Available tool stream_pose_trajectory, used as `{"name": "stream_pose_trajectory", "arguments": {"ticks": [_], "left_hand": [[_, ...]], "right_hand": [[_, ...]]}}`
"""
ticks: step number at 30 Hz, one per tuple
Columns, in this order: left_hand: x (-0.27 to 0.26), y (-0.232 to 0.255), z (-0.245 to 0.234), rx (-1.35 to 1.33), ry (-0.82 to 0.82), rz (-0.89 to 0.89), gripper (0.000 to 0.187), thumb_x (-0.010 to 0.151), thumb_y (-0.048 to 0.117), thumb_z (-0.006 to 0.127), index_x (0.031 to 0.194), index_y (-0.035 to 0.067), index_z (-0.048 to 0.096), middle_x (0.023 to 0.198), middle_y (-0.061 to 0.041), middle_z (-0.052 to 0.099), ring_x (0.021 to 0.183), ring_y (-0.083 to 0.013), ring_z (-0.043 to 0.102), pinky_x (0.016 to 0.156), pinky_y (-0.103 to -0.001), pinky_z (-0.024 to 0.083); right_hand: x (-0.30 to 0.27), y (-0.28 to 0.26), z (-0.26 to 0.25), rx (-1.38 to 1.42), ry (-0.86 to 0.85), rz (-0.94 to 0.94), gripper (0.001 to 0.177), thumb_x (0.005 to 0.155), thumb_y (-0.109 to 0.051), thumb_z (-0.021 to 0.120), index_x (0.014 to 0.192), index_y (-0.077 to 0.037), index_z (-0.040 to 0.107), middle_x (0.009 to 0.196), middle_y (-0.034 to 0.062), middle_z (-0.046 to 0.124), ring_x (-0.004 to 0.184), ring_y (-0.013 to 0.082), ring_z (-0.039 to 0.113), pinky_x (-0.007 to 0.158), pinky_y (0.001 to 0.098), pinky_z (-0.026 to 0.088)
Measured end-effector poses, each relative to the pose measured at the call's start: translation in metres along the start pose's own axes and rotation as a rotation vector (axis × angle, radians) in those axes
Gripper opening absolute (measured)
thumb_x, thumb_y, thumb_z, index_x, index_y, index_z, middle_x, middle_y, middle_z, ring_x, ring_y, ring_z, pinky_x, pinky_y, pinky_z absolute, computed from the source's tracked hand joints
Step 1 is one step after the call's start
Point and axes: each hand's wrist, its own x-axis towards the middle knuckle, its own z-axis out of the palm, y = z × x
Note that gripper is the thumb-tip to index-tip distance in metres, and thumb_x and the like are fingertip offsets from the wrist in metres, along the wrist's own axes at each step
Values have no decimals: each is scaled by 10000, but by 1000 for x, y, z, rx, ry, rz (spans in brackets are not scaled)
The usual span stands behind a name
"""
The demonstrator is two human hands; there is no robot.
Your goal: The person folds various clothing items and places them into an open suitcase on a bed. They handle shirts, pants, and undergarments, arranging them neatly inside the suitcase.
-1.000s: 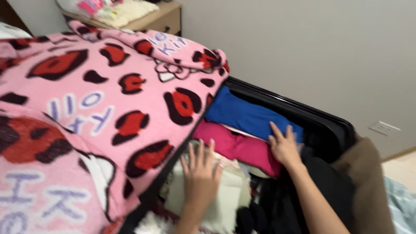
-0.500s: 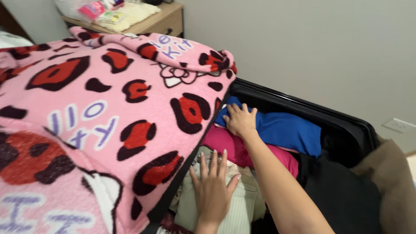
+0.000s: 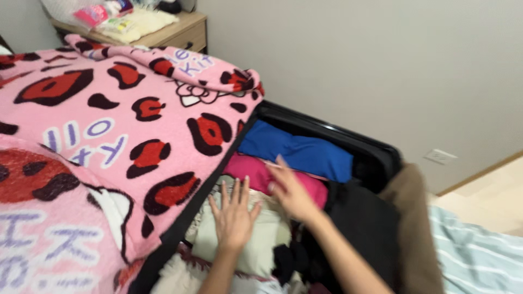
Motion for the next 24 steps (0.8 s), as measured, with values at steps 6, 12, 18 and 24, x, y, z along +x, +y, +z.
{"name": "stream_pose_trajectory", "arguments": {"ticks": [6, 12, 18, 24], "left_hand": [[3, -2, -10, 15, -245, -59, 871, 958, 650, 483, 1623, 235, 104, 1673, -42, 220, 1559, -362, 81, 1207, -671, 38], [-63, -10, -45, -276, -192, -18, 840, 984, 514, 500, 1627, 214, 50, 1689, -87, 210, 1544, -415, 92, 1208, -612, 86], [-162, 2, -129, -471, 151, 44, 776, 986, 320, 588, 1615, 95, 193, 1633, -201, 338, 1500, -479, 253, 1198, -606, 203], [-261, -14, -194, -556, 293, 22, 737, 1001, 250, 602, 1608, 49, 237, 1563, -286, 400, 1478, -501, 317, 1180, -603, 259]], "right_hand": [[-103, -114, -7, 131, 41, 211, 607, 969, -109, 650, 1540, -147, 448, 1665, 167, 305, 1469, 322, 437, 1154, 393, 382], [-185, -169, -8, 439, 216, 329, 637, 939, -94, 629, 1538, -150, 419, 1589, 94, 433, 1266, 224, 644, 1019, 328, 531], [-229, -187, 2, 413, 240, 390, 691, 966, -110, 663, 1610, -147, 414, 1376, 260, 572, 1103, 239, 635, 949, 336, 515], [-274, -251, 29, 447, 270, 284, 661, 947, -102, 643, 1558, -119, 390, 1537, 156, 484, 1225, 207, 628, 1002, 322, 501]]}}
